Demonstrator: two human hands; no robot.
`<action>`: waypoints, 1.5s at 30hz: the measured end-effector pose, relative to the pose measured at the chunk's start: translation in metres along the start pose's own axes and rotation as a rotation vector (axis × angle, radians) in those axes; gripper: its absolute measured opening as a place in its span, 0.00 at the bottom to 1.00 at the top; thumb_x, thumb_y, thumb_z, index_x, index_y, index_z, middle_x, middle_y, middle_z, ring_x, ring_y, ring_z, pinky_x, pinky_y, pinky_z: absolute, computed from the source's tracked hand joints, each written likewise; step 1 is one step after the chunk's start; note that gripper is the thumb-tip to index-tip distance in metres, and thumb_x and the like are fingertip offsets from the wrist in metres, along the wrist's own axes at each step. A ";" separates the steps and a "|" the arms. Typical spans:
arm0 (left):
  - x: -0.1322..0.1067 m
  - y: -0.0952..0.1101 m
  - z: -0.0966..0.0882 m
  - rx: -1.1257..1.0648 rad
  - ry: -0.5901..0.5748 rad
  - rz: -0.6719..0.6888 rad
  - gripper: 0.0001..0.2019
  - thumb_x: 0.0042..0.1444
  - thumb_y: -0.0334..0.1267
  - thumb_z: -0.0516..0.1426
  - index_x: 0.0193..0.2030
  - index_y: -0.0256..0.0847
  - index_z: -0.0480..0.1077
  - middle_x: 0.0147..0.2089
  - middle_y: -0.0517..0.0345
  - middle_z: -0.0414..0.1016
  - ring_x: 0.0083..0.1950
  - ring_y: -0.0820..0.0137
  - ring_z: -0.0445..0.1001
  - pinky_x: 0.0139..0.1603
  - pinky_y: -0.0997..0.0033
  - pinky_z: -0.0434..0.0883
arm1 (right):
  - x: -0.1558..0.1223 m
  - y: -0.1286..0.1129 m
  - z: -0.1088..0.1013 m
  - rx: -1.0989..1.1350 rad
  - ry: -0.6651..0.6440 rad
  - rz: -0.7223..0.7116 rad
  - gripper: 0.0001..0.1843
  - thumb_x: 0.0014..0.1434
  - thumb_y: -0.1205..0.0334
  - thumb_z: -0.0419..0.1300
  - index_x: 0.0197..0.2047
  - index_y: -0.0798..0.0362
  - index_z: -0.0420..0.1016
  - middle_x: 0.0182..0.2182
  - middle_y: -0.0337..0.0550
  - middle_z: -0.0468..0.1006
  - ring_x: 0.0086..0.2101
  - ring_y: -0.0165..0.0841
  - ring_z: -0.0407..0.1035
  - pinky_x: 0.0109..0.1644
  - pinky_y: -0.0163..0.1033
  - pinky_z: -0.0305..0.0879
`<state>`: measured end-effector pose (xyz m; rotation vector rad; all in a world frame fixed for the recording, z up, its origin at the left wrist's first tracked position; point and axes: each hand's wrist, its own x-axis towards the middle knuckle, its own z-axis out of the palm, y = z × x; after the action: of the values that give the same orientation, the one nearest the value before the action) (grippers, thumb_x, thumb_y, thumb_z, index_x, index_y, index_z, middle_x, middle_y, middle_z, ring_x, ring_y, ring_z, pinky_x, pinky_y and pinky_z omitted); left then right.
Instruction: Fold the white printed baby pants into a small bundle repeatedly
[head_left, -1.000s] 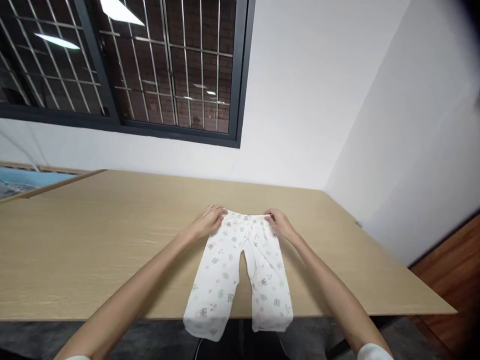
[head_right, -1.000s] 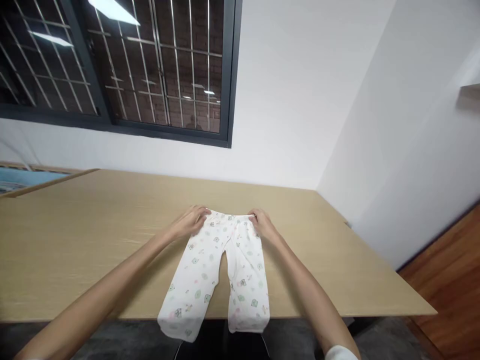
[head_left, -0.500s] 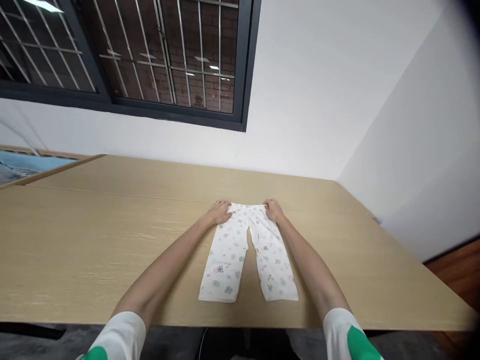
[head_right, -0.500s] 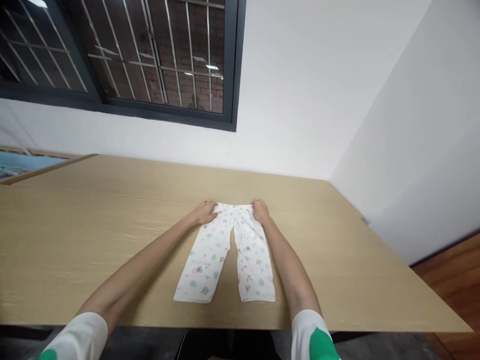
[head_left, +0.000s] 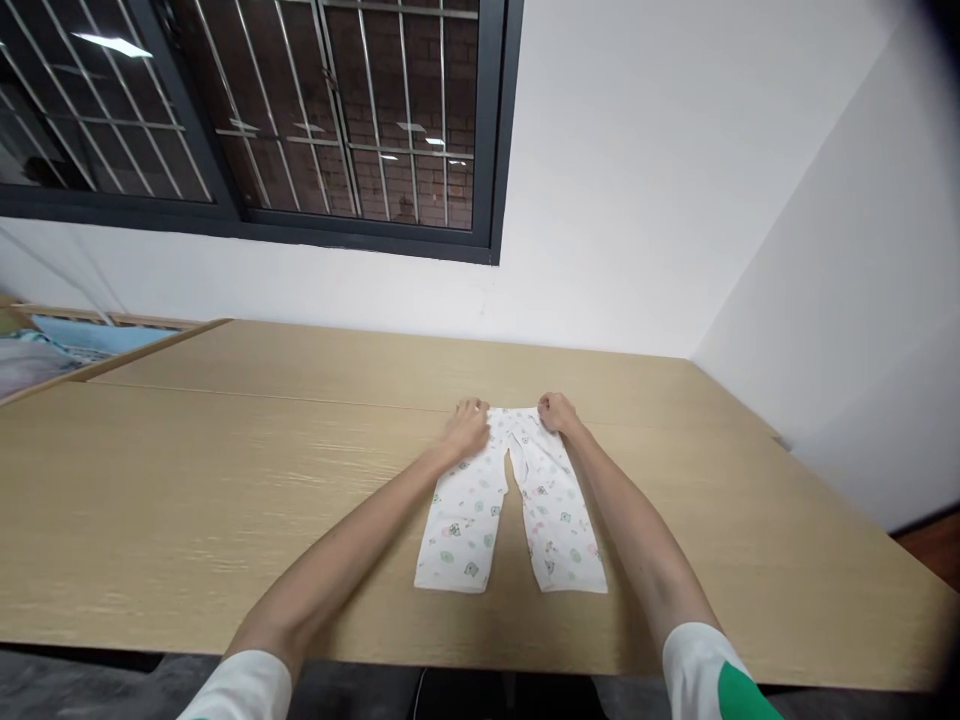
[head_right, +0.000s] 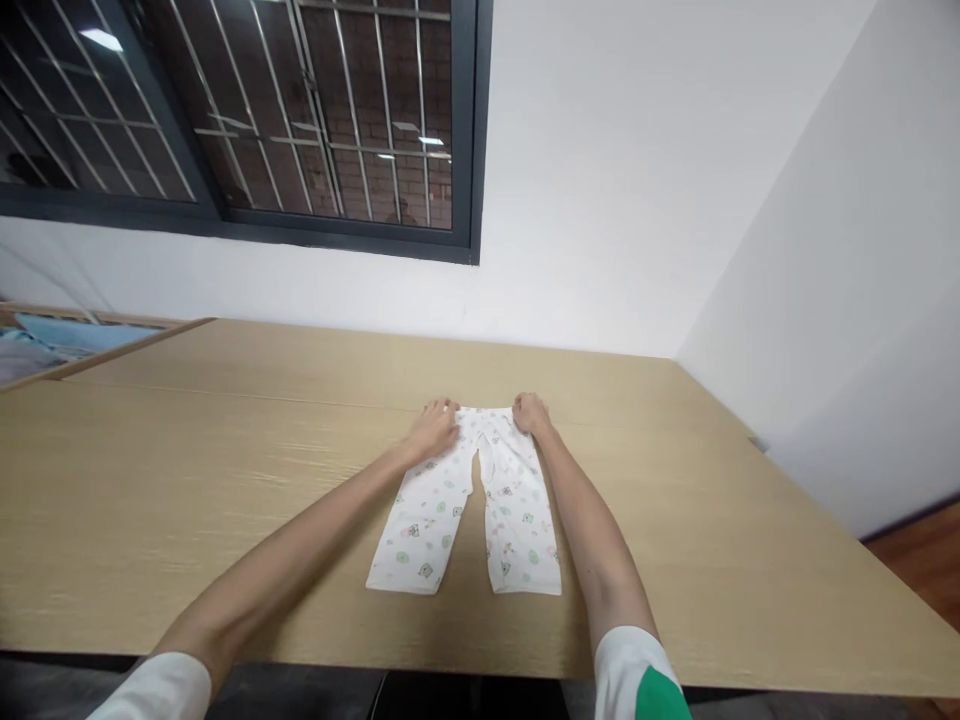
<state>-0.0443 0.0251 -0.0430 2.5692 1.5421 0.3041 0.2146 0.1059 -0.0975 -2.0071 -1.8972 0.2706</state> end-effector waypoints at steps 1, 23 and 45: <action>-0.010 0.019 0.003 -0.022 -0.034 0.045 0.17 0.69 0.37 0.50 0.59 0.33 0.68 0.63 0.34 0.70 0.65 0.48 0.69 0.66 0.46 0.64 | 0.001 0.000 -0.001 0.003 -0.006 0.012 0.14 0.67 0.65 0.57 0.52 0.54 0.79 0.49 0.51 0.81 0.49 0.39 0.74 0.51 0.37 0.64; -0.091 0.177 0.083 -0.144 -0.330 0.380 0.21 0.57 0.51 0.57 0.41 0.35 0.81 0.38 0.33 0.80 0.41 0.42 0.81 0.38 0.45 0.75 | -0.001 -0.003 0.002 -0.009 -0.010 0.080 0.08 0.66 0.62 0.59 0.46 0.54 0.76 0.47 0.50 0.81 0.47 0.40 0.74 0.47 0.36 0.65; -0.189 0.069 -0.029 -0.343 -0.133 -0.173 0.14 0.57 0.35 0.51 0.21 0.41 0.66 0.23 0.58 0.70 0.28 0.70 0.65 0.31 0.66 0.53 | 0.023 -0.127 -0.007 0.227 0.061 -0.013 0.18 0.58 0.65 0.65 0.52 0.55 0.70 0.43 0.48 0.77 0.38 0.37 0.73 0.39 0.36 0.67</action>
<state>-0.0786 -0.1737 -0.0199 2.1374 1.5018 0.3370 0.1020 0.1319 -0.0393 -1.8315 -1.7561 0.3971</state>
